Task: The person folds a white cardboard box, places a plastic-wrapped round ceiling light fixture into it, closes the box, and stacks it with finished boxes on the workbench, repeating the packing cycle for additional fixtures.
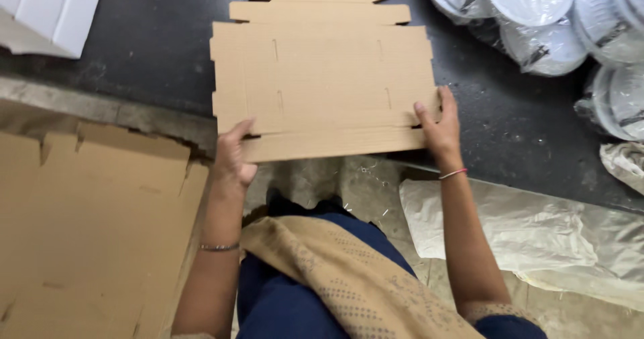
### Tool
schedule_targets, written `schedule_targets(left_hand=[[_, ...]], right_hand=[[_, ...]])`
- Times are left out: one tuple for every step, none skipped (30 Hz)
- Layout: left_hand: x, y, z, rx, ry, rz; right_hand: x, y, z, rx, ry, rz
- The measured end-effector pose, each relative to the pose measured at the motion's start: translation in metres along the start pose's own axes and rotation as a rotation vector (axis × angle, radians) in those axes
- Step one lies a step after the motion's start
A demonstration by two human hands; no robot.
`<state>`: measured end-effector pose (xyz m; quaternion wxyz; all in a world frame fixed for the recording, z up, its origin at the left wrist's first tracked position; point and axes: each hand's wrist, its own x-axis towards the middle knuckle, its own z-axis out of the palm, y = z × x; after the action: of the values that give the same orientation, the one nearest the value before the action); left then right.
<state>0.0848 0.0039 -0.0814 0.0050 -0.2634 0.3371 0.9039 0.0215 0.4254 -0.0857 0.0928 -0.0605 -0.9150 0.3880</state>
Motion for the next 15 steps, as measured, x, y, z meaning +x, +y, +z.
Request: schedule_targets(left_hand=[[0.001, -0.001, -0.002, 0.096, 0.025, 0.046], [0.002, 0.000, -0.005, 0.088, 0.037, 0.037], [0.004, 0.002, -0.006, 0.080, 0.046, 0.031], [0.005, 0.004, -0.009, 0.074, 0.054, 0.023], [0.006, 0.007, -0.010, 0.038, 0.020, 0.011], [0.007, 0.010, -0.011, 0.000, -0.012, -0.005], [0.007, 0.013, -0.012, -0.036, -0.045, -0.025], [0.008, 0.016, -0.012, -0.018, -0.051, -0.022], [0.008, 0.019, -0.010, 0.000, -0.060, -0.018], [0.008, 0.020, -0.007, 0.018, -0.072, -0.011], [0.008, 0.020, -0.002, 0.115, -0.044, 0.031], [0.009, 0.019, 0.004, 0.212, -0.018, 0.076], [0.009, 0.016, 0.013, 0.307, 0.009, 0.121], [0.009, 0.010, 0.022, 0.522, -0.042, 0.266], [0.009, -0.002, 0.036, 0.734, -0.091, 0.416]], right_hand=[[-0.002, -0.002, -0.006, 0.201, -0.010, 0.061], [-0.003, -0.005, -0.012, 0.403, -0.018, 0.120], [-0.003, -0.007, -0.017, 0.606, -0.025, 0.179], [-0.006, -0.008, -0.021, 0.834, -0.042, 0.216], [-0.008, -0.009, -0.024, 1.062, -0.056, 0.256], [-0.010, -0.009, -0.025, 1.285, -0.070, 0.302], [-0.011, -0.009, -0.024, 1.387, -0.088, 0.415], [-0.012, -0.009, -0.020, 1.489, -0.102, 0.528], [-0.012, -0.010, -0.016, 1.590, -0.115, 0.640], [-0.011, -0.012, -0.011, 1.518, -0.132, 0.623], [-0.010, -0.016, -0.005, 1.450, -0.147, 0.603], [-0.008, -0.022, 0.001, 1.383, -0.160, 0.581], [-0.007, -0.029, 0.006, 1.330, -0.165, 0.498], [-0.009, -0.037, 0.011, 1.271, -0.171, 0.417], [-0.009, -0.047, 0.017, 1.210, -0.176, 0.334]])
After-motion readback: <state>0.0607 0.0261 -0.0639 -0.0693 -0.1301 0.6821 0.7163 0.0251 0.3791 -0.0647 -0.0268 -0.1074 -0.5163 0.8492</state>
